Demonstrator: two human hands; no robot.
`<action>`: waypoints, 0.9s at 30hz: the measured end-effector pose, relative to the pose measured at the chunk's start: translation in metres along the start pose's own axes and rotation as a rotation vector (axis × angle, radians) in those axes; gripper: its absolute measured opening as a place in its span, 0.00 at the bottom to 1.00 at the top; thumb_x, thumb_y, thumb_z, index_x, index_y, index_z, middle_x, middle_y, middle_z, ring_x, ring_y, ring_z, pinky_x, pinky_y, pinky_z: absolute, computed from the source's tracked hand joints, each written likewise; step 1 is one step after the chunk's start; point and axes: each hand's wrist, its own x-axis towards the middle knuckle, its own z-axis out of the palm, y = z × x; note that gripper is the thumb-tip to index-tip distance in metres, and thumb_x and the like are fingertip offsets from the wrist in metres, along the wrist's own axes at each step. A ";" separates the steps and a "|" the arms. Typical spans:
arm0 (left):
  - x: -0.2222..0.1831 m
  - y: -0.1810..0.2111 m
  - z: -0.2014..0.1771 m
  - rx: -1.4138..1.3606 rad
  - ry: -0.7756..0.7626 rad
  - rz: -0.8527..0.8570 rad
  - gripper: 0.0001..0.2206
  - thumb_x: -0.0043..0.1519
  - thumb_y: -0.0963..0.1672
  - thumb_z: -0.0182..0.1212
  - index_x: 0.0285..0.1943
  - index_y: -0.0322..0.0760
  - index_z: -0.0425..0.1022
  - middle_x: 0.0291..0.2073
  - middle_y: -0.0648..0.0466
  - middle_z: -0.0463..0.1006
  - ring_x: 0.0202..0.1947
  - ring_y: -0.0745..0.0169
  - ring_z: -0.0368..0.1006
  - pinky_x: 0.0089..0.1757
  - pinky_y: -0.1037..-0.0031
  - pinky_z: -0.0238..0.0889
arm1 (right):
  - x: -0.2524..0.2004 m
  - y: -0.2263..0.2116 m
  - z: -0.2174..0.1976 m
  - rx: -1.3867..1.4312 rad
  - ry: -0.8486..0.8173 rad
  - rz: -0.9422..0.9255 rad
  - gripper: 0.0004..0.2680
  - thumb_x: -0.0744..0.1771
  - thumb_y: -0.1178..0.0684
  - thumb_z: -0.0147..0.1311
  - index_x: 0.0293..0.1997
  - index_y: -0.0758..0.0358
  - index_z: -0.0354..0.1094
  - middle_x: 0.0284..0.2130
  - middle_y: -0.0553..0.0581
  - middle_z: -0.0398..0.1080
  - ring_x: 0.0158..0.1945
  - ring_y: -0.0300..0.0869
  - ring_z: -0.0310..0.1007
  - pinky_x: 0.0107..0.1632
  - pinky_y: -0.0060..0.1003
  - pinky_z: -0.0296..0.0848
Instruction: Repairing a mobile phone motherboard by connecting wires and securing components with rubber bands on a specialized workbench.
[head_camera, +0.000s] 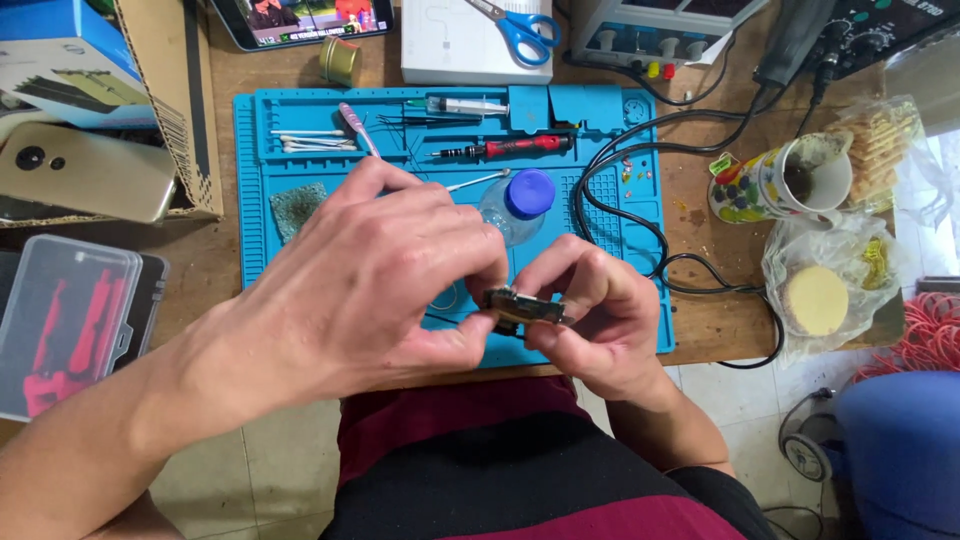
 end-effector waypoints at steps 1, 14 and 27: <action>0.000 0.000 0.000 0.003 0.000 0.001 0.05 0.54 0.44 0.61 0.29 0.44 0.68 0.24 0.61 0.73 0.28 0.61 0.69 0.45 0.63 0.54 | 0.000 0.000 -0.001 0.000 0.000 -0.003 0.10 0.63 0.56 0.54 0.27 0.56 0.52 0.32 0.62 0.69 0.29 0.41 0.65 0.34 0.30 0.66; 0.000 0.000 -0.007 -0.335 0.128 -0.002 0.06 0.51 0.38 0.55 0.29 0.42 0.62 0.29 0.62 0.77 0.32 0.64 0.68 0.40 0.67 0.53 | 0.003 -0.004 -0.024 0.225 0.065 0.056 0.11 0.64 0.54 0.57 0.29 0.55 0.51 0.29 0.59 0.70 0.22 0.37 0.69 0.27 0.27 0.66; 0.007 0.016 -0.030 -0.606 -0.060 0.082 0.07 0.54 0.37 0.46 0.36 0.42 0.62 0.28 0.62 0.74 0.29 0.68 0.67 0.42 0.72 0.54 | 0.032 -0.041 -0.040 -0.218 -0.248 -0.084 0.17 0.64 0.57 0.58 0.57 0.64 0.56 0.33 0.60 0.78 0.25 0.34 0.71 0.31 0.28 0.63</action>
